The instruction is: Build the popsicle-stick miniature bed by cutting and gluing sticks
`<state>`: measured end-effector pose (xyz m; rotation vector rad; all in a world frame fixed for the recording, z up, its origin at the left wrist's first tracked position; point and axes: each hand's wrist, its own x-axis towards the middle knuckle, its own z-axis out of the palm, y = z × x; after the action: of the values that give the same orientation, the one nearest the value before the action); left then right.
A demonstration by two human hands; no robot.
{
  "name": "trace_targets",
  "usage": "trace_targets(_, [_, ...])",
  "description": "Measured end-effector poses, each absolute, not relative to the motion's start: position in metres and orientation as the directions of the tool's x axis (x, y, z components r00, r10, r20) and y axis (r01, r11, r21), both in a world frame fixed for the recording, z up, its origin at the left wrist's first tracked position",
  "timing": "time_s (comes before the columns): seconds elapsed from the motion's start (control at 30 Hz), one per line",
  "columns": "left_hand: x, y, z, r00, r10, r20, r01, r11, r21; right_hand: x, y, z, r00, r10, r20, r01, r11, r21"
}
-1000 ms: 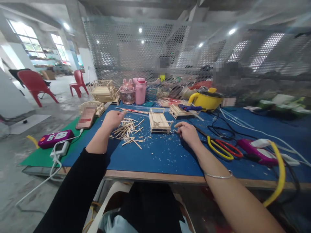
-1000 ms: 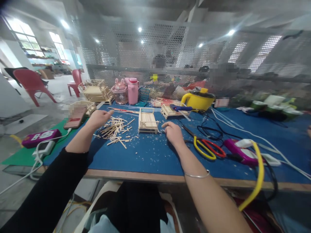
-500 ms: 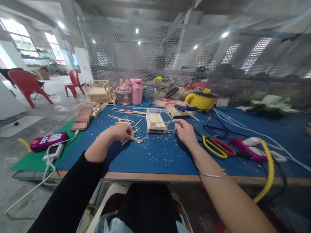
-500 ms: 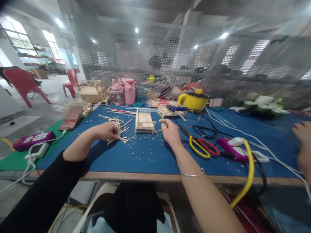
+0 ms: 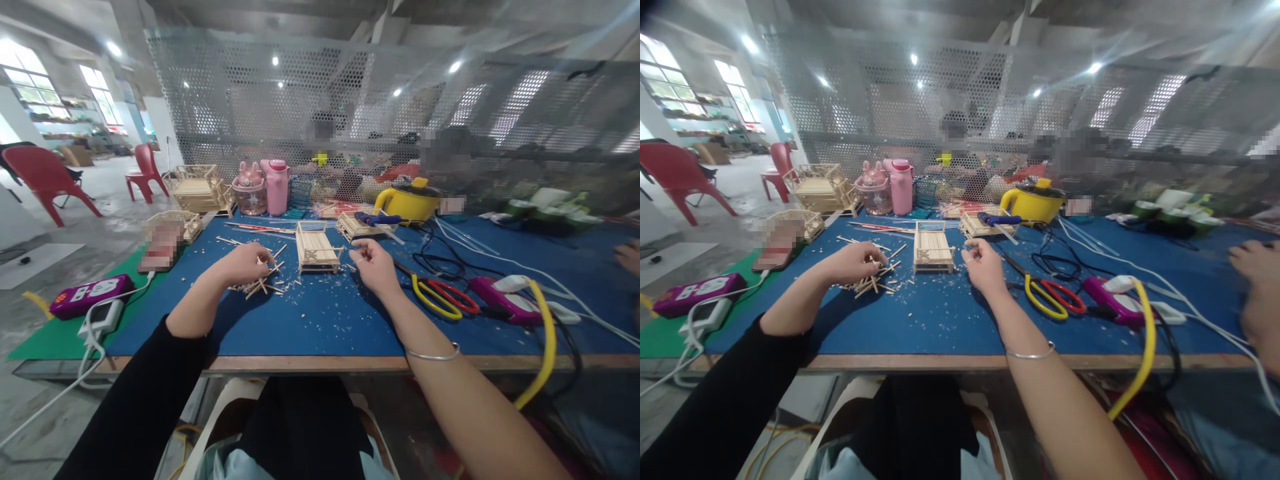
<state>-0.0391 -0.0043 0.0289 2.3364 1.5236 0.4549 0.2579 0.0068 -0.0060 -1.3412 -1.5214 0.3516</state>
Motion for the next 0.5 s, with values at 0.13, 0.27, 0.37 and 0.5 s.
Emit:
trace_targets(0.13, [-0.020, -0.006, 0.020, 0.431, 0.900, 0.072, 0.821, -0.424, 0.383, 0.257, 0.006, -0.006, 0.146, 0.860, 0.489, 0.552, 0.340, -0.762])
trace_targets(0.27, [-0.013, -0.005, 0.010, 0.451, 0.889, 0.074, 0.823, -0.447, 0.349, 0.254, 0.003, -0.005, 0.140, 0.859, 0.493, 0.543, 0.349, -0.764])
trace_targets(0.37, [-0.015, -0.002, 0.008, 0.428, 0.895, 0.125, 0.830, -0.444, 0.338, 0.252, 0.001, -0.003, 0.153, 0.845, 0.512, 0.531, 0.367, -0.764])
trace_targets(0.5, [-0.019, 0.002, 0.009, 0.365, 0.908, 0.206, 0.841, -0.416, 0.345, 0.251, -0.002, 0.000, 0.180, 0.803, 0.568, 0.513, 0.416, -0.751])
